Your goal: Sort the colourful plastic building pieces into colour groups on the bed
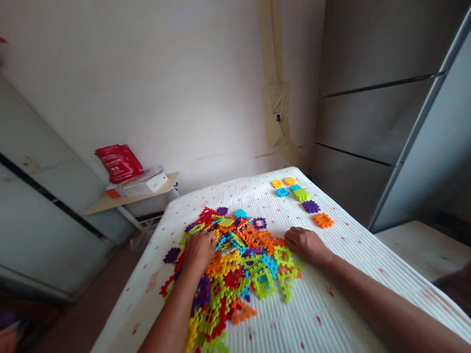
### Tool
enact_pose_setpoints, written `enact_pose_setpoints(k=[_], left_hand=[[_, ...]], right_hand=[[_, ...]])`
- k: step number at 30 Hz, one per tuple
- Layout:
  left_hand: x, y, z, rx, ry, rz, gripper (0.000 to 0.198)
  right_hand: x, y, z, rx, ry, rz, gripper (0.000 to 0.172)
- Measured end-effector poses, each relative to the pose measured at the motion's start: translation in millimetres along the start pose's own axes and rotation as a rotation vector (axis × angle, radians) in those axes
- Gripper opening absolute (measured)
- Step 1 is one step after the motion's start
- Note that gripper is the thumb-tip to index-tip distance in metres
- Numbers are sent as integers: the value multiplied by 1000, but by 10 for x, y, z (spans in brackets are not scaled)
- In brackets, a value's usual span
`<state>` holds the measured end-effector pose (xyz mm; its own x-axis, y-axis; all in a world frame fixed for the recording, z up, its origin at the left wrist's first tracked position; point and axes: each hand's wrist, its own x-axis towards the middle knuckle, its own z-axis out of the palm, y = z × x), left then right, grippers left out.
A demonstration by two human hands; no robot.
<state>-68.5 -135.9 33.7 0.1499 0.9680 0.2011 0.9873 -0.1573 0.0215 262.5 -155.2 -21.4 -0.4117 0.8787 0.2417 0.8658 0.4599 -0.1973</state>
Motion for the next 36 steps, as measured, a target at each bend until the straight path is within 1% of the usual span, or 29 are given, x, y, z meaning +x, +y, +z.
enact_pose_setpoints(k=[3, 7, 11, 13, 15, 18, 20, 22, 24, 26, 28, 31, 34, 36], left_hand=[[-4, -11, 15, -95, 26, -7, 13], [-13, -12, 0, -300, 93, -20, 12], [-26, 15, -28, -595, 175, -77, 10], [-36, 69, -36, -780, 179, -122, 14], [-48, 167, -38, -971, 165, -172, 22], [-80, 383, -34, -1209, 163, -243, 35], [-116, 548, -26, -1350, 165, -286, 40], [-165, 703, -16, -1505, 162, -346, 43], [-219, 831, -12, -1629, 156, -402, 47], [-269, 921, -19, -1663, 139, -416, 50], [-309, 969, -38, -1643, 126, -407, 53], [-350, 989, -68, -1571, 122, -394, 56], [-367, 999, -72, -1498, 126, -383, 58], [-361, 1012, -77, -1479, 111, -368, 60]], right_hand=[[0, 17, 2, 5, -12, -11, 31], [-4, 32, 1, 21, -17, -13, 31], [-3, 46, 14, 61, -11, 15, 29], [0, 59, 25, 92, 2, 37, 26], [4, 72, 35, 134, 33, 54, 24], [5, 60, 20, 231, 140, 64, 20], [0, -7, -33, 321, 255, 49, 18], [-6, -146, -129, 402, 382, -9, 20], [-5, -347, -249, 430, 461, -120, 28], [13, -567, -363, 393, 459, -230, 40], [52, -755, -448, 326, 410, -267, 48], [135, -922, -512, 234, 311, -248, 45], [208, -1001, -535, 183, 225, -248, 40], [251, -1031, -548, 157, 196, -255, 43]])
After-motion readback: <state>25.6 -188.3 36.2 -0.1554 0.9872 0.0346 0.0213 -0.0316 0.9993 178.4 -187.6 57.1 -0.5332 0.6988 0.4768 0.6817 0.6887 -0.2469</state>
